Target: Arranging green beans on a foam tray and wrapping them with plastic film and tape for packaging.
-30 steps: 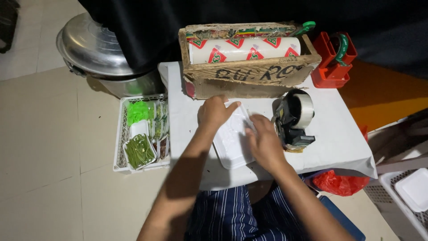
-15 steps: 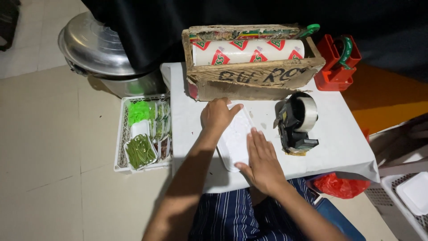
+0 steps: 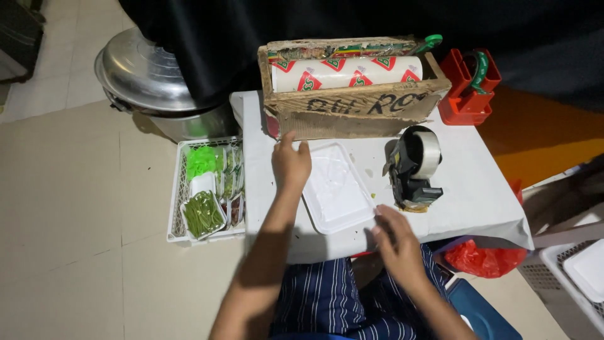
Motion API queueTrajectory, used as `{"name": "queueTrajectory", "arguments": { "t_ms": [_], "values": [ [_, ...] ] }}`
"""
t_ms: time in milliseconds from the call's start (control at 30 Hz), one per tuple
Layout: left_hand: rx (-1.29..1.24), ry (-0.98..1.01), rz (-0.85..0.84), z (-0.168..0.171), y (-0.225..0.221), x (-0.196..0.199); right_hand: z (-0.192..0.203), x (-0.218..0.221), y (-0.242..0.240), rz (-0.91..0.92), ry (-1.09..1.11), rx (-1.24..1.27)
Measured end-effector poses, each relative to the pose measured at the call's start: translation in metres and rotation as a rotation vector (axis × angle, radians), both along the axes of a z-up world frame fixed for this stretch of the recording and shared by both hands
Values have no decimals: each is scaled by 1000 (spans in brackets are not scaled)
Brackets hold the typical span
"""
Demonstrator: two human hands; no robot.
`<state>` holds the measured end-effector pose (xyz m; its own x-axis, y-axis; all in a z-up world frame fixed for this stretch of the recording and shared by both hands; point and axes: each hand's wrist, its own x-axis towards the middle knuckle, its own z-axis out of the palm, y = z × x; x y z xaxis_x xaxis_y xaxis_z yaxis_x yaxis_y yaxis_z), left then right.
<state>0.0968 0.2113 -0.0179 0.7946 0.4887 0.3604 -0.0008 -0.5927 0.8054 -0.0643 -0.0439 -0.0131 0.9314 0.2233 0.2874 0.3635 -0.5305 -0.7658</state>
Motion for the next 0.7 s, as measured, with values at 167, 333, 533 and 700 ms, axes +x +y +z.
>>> {"name": "queueTrajectory", "arguments": {
  "t_ms": [167, 333, 533, 700],
  "values": [
    [-527, 345, -113, 77, -27, -101, 2, 45, 8, -300, 377, 218],
    [-610, 390, -83, 64, -45, -120, -13, 67, 43, -407, 543, 444],
    [-794, 202, -111, 70, -46, -135, 35, 27, 89, -367, 398, 612],
    [-974, 71, -179, 109, -56, -169, 92, -6, 99, -200, 249, 562]
  ]
}}
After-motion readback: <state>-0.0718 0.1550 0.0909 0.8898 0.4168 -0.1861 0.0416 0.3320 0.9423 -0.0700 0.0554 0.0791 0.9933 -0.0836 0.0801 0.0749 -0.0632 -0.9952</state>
